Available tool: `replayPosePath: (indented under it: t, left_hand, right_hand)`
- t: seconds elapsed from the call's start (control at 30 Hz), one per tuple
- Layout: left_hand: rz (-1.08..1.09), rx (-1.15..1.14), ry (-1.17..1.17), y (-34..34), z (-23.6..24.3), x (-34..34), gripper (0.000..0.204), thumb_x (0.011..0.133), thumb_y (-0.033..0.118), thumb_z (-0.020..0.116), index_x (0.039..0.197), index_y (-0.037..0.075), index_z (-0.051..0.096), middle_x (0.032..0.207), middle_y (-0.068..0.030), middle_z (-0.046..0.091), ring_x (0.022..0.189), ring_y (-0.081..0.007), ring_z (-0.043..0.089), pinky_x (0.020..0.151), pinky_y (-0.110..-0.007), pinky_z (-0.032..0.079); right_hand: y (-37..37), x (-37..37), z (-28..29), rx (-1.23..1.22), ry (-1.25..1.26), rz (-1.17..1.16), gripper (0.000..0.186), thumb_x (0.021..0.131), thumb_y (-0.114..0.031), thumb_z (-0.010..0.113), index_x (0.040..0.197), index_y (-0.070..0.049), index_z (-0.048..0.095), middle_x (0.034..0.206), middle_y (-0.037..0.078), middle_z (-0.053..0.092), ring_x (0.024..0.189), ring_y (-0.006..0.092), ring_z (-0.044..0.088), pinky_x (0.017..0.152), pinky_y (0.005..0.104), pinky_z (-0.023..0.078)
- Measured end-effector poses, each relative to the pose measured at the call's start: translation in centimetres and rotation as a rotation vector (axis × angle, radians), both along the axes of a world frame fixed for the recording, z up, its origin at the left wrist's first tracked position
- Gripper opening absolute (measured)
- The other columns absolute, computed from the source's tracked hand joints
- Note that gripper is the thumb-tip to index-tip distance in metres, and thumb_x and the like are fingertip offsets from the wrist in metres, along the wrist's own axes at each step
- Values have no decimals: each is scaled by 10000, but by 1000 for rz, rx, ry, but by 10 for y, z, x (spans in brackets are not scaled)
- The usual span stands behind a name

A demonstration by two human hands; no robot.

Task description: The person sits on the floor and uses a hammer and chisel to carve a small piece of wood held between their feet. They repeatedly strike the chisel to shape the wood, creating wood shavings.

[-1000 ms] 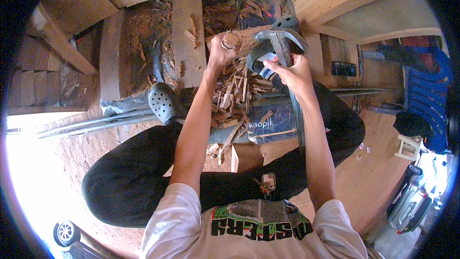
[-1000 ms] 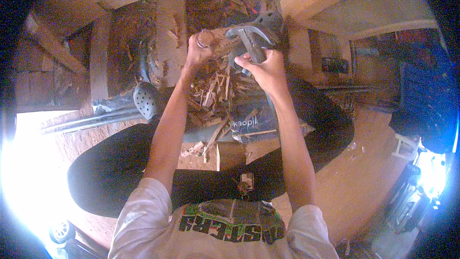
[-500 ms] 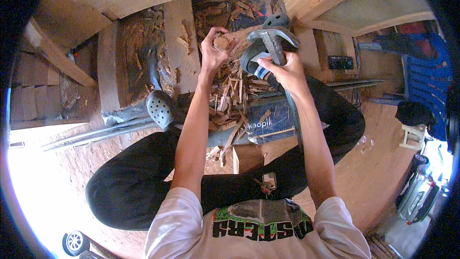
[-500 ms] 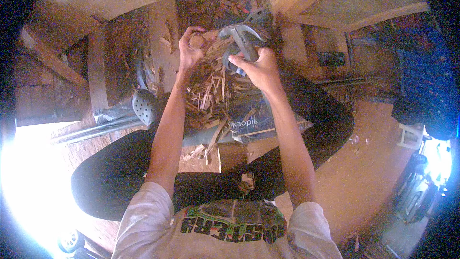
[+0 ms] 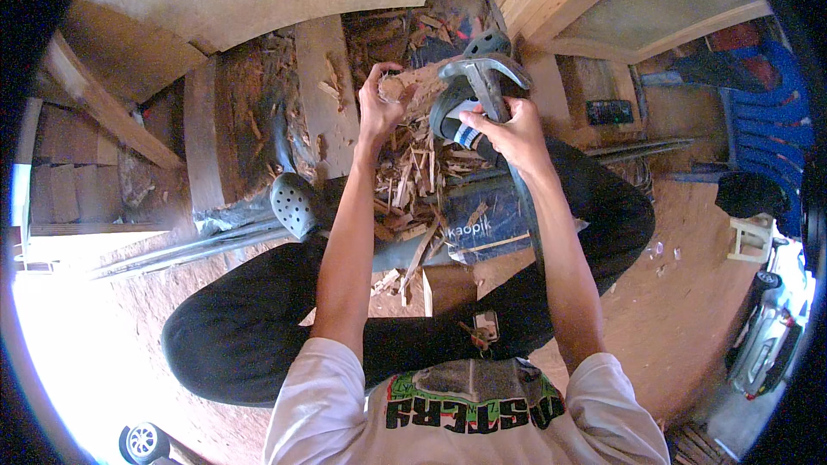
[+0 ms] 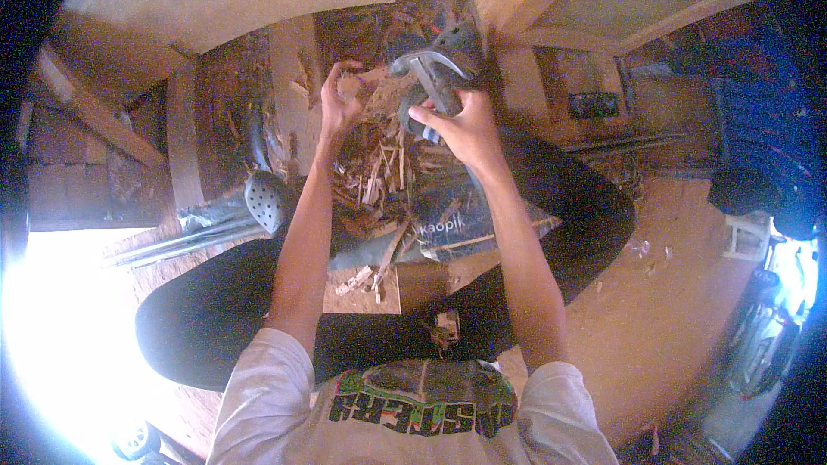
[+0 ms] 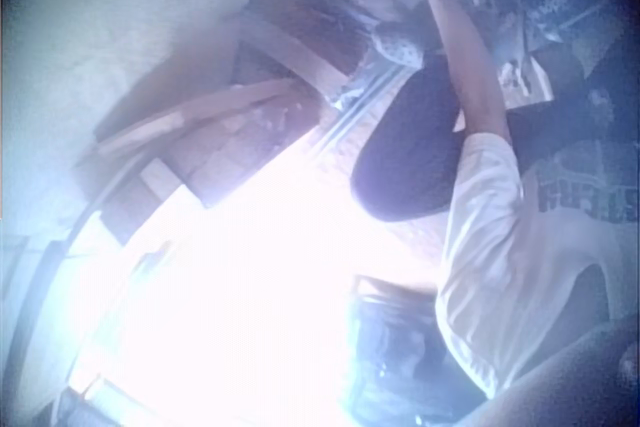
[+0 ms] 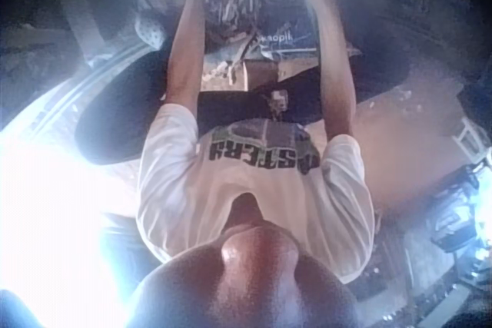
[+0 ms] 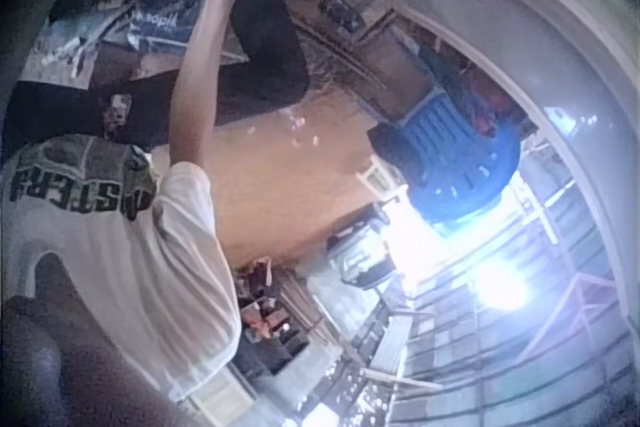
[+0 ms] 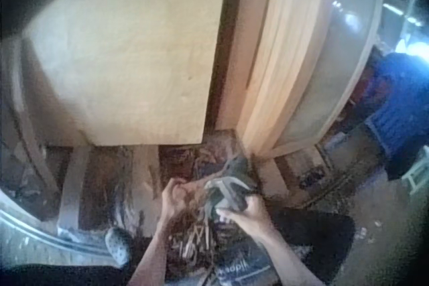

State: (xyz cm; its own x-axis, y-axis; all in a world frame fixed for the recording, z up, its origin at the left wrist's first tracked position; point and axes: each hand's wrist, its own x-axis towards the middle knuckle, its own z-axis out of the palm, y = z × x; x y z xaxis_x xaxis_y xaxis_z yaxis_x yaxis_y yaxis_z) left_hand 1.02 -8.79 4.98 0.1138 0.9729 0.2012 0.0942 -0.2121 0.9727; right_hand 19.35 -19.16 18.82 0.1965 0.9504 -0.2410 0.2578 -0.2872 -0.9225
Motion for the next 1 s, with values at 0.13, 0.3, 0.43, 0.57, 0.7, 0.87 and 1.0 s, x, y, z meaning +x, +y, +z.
replayPosePath:
  t: [0.13, 0.3, 0.43, 0.57, 0.7, 0.87, 1.0]
  left_hand:
    - [13, 2, -7, 0, -1, -1, 389, 703, 127, 778, 1018, 72, 557, 755, -120, 649, 683, -181, 608, 665, -314, 484]
    - [21, 30, 38, 1, -3, 0, 400, 698, 124, 781, 1023, 82, 553, 724, -109, 639, 660, -186, 605, 652, -316, 484]
    - [35, 53, 51, 1, -2, 1, 405, 695, 133, 786, 1021, 81, 551, 722, -107, 633, 654, -200, 605, 649, -321, 485]
    - [23, -16, 56, 0, -2, 0, 397, 700, 136, 781, 1018, 76, 552, 747, -117, 634, 676, -203, 610, 664, -323, 487]
    - [26, 46, 44, 0, -2, 0, 379, 702, 122, 770, 1011, 76, 556, 772, -129, 646, 695, -215, 622, 675, -329, 487]
    - [41, 46, 64, 0, -1, 1, 384, 687, 102, 765, 1011, 81, 560, 790, -138, 658, 721, -232, 638, 686, -333, 487]
    - [28, 18, 24, -1, 1, 1, 381, 685, 90, 758, 1010, 79, 561, 810, -144, 660, 748, -240, 642, 708, -337, 486]
  right_hand:
    - [-1, 1, -3, -2, -7, 9, 205, 732, -194, 789, 752, -45, 648, 662, 3, 625, 576, 74, 558, 546, 255, 451]
    - [-1, -1, -6, 43, 16, 30, 205, 742, -206, 783, 757, -44, 657, 658, 4, 625, 569, 78, 560, 543, 247, 448]
    - [-1, -1, -6, 32, 20, 35, 207, 747, -212, 780, 749, -45, 658, 655, 1, 625, 568, 77, 561, 545, 246, 449]
    - [-1, -1, -2, -9, 6, 56, 218, 749, -228, 780, 748, -44, 661, 655, 1, 629, 573, 75, 563, 552, 249, 451]
    - [-1, -1, 0, -25, -1, 61, 224, 752, -239, 779, 753, -45, 666, 664, 5, 634, 578, 74, 566, 559, 253, 454]
    - [-1, 1, -2, 4, -21, 66, 274, 726, -271, 802, 718, -56, 631, 652, -2, 612, 573, 81, 550, 563, 263, 455]
    - [-3, 2, 1, 36, -151, 99, 314, 699, -265, 832, 737, -68, 591, 686, -28, 556, 620, 61, 492, 570, 238, 416]
